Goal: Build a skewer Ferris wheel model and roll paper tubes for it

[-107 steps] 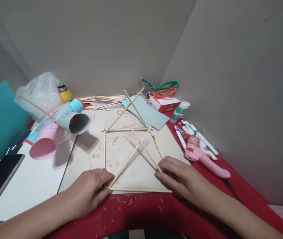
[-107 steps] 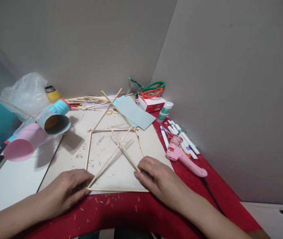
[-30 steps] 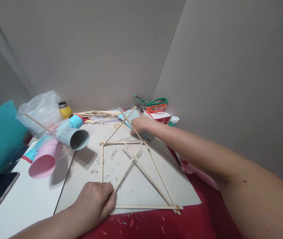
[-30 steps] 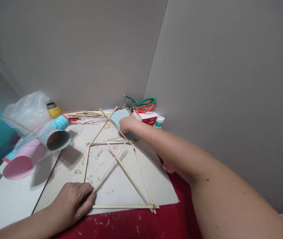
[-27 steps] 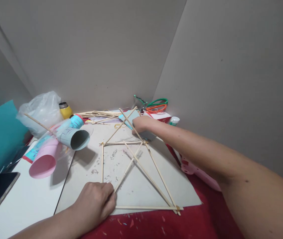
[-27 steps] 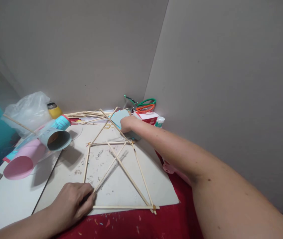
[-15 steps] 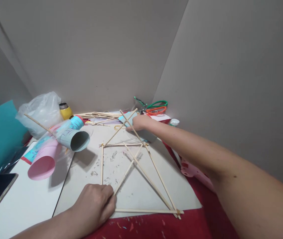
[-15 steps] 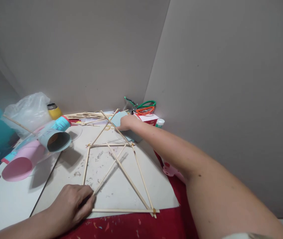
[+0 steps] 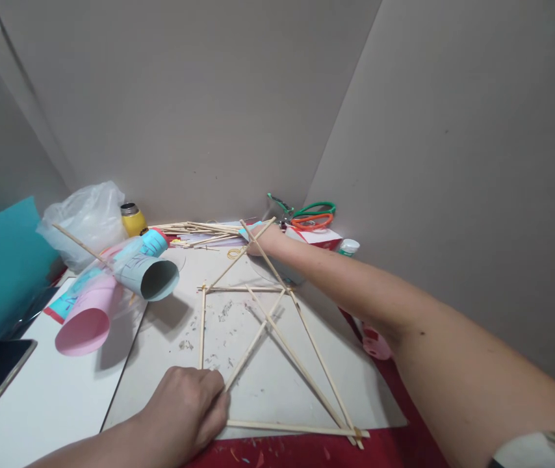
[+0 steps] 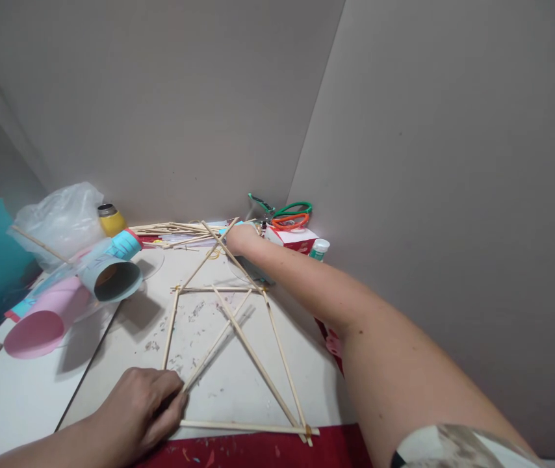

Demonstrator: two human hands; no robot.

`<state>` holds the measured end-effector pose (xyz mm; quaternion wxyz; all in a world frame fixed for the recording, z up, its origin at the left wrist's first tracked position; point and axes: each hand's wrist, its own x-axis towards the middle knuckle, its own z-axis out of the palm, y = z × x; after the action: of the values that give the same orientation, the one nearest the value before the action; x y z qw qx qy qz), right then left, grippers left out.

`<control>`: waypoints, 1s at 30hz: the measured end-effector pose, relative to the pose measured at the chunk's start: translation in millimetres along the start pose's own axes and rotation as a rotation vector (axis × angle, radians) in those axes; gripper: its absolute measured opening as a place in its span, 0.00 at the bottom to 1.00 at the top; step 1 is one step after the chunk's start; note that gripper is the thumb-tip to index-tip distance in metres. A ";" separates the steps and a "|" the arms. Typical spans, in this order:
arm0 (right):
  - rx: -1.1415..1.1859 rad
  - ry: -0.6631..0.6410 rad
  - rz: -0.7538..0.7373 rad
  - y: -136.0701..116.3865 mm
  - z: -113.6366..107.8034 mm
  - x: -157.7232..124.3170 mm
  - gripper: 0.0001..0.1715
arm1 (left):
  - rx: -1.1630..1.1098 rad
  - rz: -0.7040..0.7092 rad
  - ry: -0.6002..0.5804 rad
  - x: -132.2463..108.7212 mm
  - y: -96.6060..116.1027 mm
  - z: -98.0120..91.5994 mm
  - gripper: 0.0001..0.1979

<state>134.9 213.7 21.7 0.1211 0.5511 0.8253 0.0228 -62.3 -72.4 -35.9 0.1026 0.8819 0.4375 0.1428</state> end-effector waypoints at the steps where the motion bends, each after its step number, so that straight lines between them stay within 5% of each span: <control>1: -0.004 0.022 0.016 -1.6 -0.9 0.2 0.20 | 0.001 0.001 -0.001 -0.1 -0.1 0.1 0.11; 8: 0.037 0.233 0.178 15.6 -28.0 -19.3 0.19 | 0.001 -0.007 0.001 -0.8 -0.3 0.5 0.11; 18: 0.109 0.624 0.517 99.5 -80.7 -47.6 0.25 | 0.016 -0.003 -0.017 -2.0 -2.4 5.5 0.11; 24: 0.167 0.603 0.590 141.9 -64.6 -40.6 0.25 | 0.014 -0.005 -0.028 -1.4 -2.0 4.2 0.12; 30: 0.090 0.672 0.544 142.8 -39.0 -41.8 0.35 | 0.007 -0.005 -0.026 -0.4 -1.1 2.9 0.12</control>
<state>270.5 235.1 91.3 -0.1886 0.7151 0.6439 0.1961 -62.4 -72.2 -39.0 0.1053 0.8830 0.4388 0.1296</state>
